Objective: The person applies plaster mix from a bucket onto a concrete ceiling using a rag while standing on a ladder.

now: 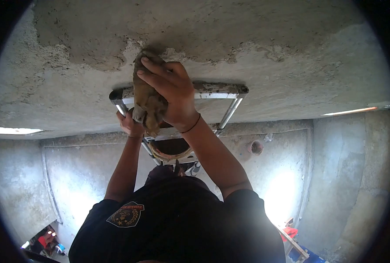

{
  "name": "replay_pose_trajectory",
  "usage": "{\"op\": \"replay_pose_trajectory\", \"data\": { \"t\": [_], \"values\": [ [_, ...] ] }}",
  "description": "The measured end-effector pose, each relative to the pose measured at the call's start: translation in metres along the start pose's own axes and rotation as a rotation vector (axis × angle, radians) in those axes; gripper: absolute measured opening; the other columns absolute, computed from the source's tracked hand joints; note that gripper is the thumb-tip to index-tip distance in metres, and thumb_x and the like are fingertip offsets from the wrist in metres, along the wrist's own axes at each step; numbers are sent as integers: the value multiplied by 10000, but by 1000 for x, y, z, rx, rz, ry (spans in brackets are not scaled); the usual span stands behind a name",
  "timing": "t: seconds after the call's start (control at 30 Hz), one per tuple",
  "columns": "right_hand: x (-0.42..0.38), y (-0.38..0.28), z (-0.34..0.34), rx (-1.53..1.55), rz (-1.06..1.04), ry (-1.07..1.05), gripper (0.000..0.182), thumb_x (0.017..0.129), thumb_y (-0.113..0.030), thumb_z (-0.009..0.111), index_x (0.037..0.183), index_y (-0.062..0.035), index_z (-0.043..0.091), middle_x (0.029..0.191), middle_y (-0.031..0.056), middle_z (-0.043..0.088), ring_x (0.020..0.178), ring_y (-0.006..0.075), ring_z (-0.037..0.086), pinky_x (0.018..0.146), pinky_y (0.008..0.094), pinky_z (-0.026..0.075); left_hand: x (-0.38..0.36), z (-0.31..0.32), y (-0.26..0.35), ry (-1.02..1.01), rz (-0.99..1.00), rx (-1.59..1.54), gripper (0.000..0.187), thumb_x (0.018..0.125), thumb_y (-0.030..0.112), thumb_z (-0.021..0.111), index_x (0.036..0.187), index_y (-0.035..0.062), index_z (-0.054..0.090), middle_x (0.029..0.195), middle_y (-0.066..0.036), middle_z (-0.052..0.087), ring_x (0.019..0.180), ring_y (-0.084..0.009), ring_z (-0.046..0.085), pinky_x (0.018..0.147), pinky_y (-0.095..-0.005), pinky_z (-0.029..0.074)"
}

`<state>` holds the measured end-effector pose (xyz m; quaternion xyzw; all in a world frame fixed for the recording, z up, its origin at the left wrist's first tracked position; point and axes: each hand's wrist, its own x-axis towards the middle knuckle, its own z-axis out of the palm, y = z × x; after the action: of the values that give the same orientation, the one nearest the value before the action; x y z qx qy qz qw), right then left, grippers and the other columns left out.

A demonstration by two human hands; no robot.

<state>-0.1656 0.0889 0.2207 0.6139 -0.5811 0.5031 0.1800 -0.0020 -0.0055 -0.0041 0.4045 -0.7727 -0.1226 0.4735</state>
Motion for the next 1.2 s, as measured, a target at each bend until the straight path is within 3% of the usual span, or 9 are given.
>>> {"op": "replay_pose_trajectory", "data": {
  "t": [0.1, 0.2, 0.33, 0.47, 0.6, 0.8, 0.87, 1.0, 1.2],
  "values": [
    [-6, 7, -4, -67, -55, 337, 589, 756, -530, 696, 1084, -41, 712, 1202, 159, 662, 978, 257, 619, 840, 359, 485, 3, -3, 3, -13, 2, 1, 554, 489, 361, 858, 943, 82, 708, 1001, -172, 530, 852, -365, 584, 655, -458, 515],
    [-5, 15, 1, -122, 16, 424, 595, 758, -534, 698, 1088, -39, 711, 1172, 156, 676, 966, 256, 613, 830, 348, 485, 0, -6, 2, -34, 10, 3, 542, 504, 361, 848, 944, 76, 710, 999, -173, 529, 840, -365, 584, 653, -461, 510],
    [-9, 16, 9, -118, -73, 157, 592, 767, -523, 697, 1084, -23, 709, 1164, 140, 683, 959, 265, 606, 819, 340, 482, 0, 0, -3, 38, 68, -33, 530, 506, 357, 837, 936, 81, 697, 990, -175, 543, 828, -370, 576, 644, -464, 506],
    [-13, 12, -1, -167, -27, 456, 619, 746, -563, 696, 1049, -25, 721, 1151, 149, 687, 930, 269, 592, 811, 342, 477, 0, 2, -6, 29, 112, 18, 549, 485, 370, 847, 919, 77, 682, 932, -176, 566, 849, -363, 568, 643, -467, 514],
    [-5, 17, -2, -152, -52, 400, 677, 719, -615, 692, 1043, -21, 720, 1143, 162, 687, 921, 274, 587, 807, 347, 480, 2, -3, 0, -17, 95, 30, 554, 467, 370, 863, 897, 75, 676, 932, -175, 563, 850, -361, 560, 661, -468, 518],
    [-13, 23, 5, -261, 1, 409, 500, 765, -459, 689, 1010, -25, 727, 1130, 167, 690, 901, 261, 606, 793, 352, 493, 1, -4, -2, -14, 67, 15, 548, 480, 377, 876, 897, 92, 664, 939, -159, 582, 854, -372, 556, 692, -486, 512],
    [-12, 19, 14, -195, -2, 413, 411, 649, -278, 700, 1002, -71, 739, 1153, 125, 691, 865, 262, 580, 765, 334, 500, 3, -3, -2, 1, 133, -8, 537, 490, 367, 871, 901, 93, 662, 954, -163, 582, 865, -373, 560, 682, -486, 511],
    [-10, 21, 3, -181, -67, 381, 421, 629, -238, 714, 1014, -70, 736, 1154, 128, 690, 878, 260, 585, 760, 329, 503, 4, -1, -1, 2, 106, 3, 521, 499, 359, 864, 900, 95, 663, 937, -162, 583, 871, -373, 563, 672, -482, 513],
    [-7, 8, 12, -81, 70, 424, 332, 764, -193, 687, 1035, -2, 710, 1178, 193, 664, 966, 279, 632, 863, 350, 520, 4, -4, 2, -22, 64, 14, 503, 498, 359, 859, 888, 106, 668, 926, -154, 588, 865, -372, 562, 667, -482, 517]
  ]
}}
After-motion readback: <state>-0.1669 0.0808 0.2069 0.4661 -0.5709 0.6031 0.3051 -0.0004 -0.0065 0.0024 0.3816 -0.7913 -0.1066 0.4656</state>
